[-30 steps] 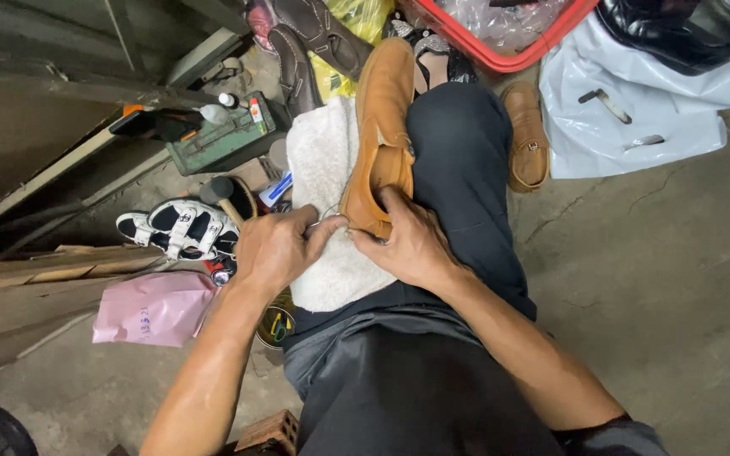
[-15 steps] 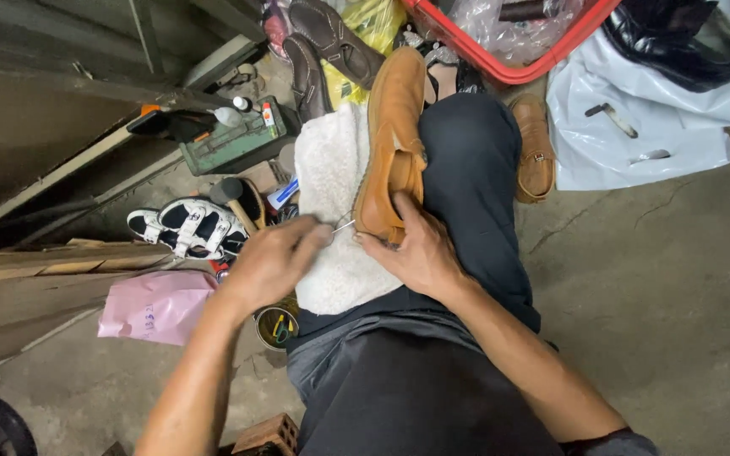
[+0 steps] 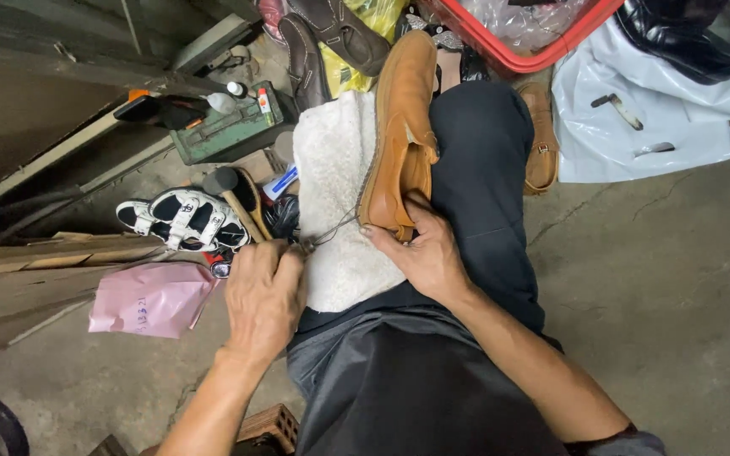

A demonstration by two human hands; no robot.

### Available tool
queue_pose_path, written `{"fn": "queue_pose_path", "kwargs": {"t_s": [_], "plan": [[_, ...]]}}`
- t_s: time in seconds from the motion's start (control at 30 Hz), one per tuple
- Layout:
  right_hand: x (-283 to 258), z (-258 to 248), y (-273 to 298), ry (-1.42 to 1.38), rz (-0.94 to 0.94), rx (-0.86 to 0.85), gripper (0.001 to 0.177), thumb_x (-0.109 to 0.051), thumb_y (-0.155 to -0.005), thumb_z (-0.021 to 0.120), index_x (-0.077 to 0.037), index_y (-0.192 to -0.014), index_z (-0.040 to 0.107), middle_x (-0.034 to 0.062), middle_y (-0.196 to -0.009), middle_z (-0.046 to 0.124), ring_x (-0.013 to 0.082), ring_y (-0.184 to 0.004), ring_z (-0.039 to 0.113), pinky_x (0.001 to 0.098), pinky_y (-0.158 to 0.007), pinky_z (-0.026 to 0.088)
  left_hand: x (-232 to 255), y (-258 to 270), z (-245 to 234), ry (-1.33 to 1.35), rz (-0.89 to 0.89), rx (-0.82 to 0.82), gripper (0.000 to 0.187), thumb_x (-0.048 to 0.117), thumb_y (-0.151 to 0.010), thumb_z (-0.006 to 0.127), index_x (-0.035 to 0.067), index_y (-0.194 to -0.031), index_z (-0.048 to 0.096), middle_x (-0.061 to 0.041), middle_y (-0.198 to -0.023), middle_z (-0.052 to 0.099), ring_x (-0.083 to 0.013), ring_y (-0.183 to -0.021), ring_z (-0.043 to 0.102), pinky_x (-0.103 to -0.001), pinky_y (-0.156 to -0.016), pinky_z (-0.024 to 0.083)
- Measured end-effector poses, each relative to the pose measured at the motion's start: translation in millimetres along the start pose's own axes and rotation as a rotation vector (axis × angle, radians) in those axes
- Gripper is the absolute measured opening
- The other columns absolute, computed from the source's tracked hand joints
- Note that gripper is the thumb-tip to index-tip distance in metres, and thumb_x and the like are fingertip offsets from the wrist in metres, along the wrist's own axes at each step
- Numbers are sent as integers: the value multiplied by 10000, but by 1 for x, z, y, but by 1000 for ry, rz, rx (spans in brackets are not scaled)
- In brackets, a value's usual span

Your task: Hand-sewing the sole of a leather shoe using a needle and thread.

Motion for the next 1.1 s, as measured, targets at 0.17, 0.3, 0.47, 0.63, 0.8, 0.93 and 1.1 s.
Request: {"fn": "queue_pose_path", "kwargs": {"t_s": [0.17, 0.3, 0.47, 0.63, 0.8, 0.93, 1.1], "plan": [[5, 1, -1, 25, -12, 8, 355, -192, -864, 846, 9, -1141, 749, 195, -1027, 764, 282, -1040, 718, 460, -886, 588, 21, -31, -16, -44, -100, -29, 91, 119, -898, 699, 152, -901, 615, -38, -827, 551, -269, -754, 609, -377, -649, 499], [2, -1, -2, 16, -46, 8, 328, -159, -871, 837, 10, -1138, 747, 197, -1024, 761, 281, -1038, 714, 467, -880, 589, 14, -52, -18, 444, -501, -581, 381, 405, -1030, 503, 83, -1046, 707, -210, -796, 739, -462, -836, 722, -569, -726, 548], [2, -4, -3, 20, -28, 6, 321, -155, -866, 836, 4, -1133, 756, 195, -1029, 765, 266, -1027, 715, 450, -866, 595, 8, -32, -14, 628, -592, -786, 383, 348, -1052, 477, 57, -1000, 720, -218, -788, 790, -489, -872, 752, -598, -807, 561], [-20, -1, -1, -2, -30, 12, 372, -164, -884, 798, 108, -1128, 732, 338, -1032, 730, 389, -1090, 654, 566, -853, 560, 1, -8, -10, 36, -67, -150, 142, 192, -951, 647, 131, -840, 582, -63, -815, 537, -310, -814, 606, -409, -713, 508], [-15, 0, 1, 14, -24, 24, 371, -183, -904, 782, 99, -1137, 726, 322, -1034, 723, 362, -1079, 654, 525, -879, 553, 3, -9, -11, 17, -7, -77, 95, 129, -883, 681, 132, -859, 589, -64, -828, 526, -304, -800, 578, -418, -738, 463], [-1, -2, 0, 88, -35, 14, 362, -259, -888, 814, -4, -1139, 759, 195, -1031, 763, 305, -997, 723, 435, -859, 595, 4, -26, -30, 659, -556, -517, 182, 232, -968, 657, 61, -966, 718, -189, -728, 752, -400, -644, 725, -479, -638, 552], [-5, -4, -6, 212, -86, -62, 350, -278, -888, 807, -24, -1122, 748, 181, -1033, 740, 325, -1007, 718, 441, -860, 596, 0, -47, -28, 738, -597, -785, 312, 259, -1051, 464, 54, -1070, 698, -200, -859, 752, -365, -791, 718, -495, -758, 567]]}}
Point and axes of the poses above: each hand's wrist, its own y-axis away from the middle knuckle, its own z-axis out of the palm, x = y × z, the point moved 5 cm from there along -y, towards the middle knuckle
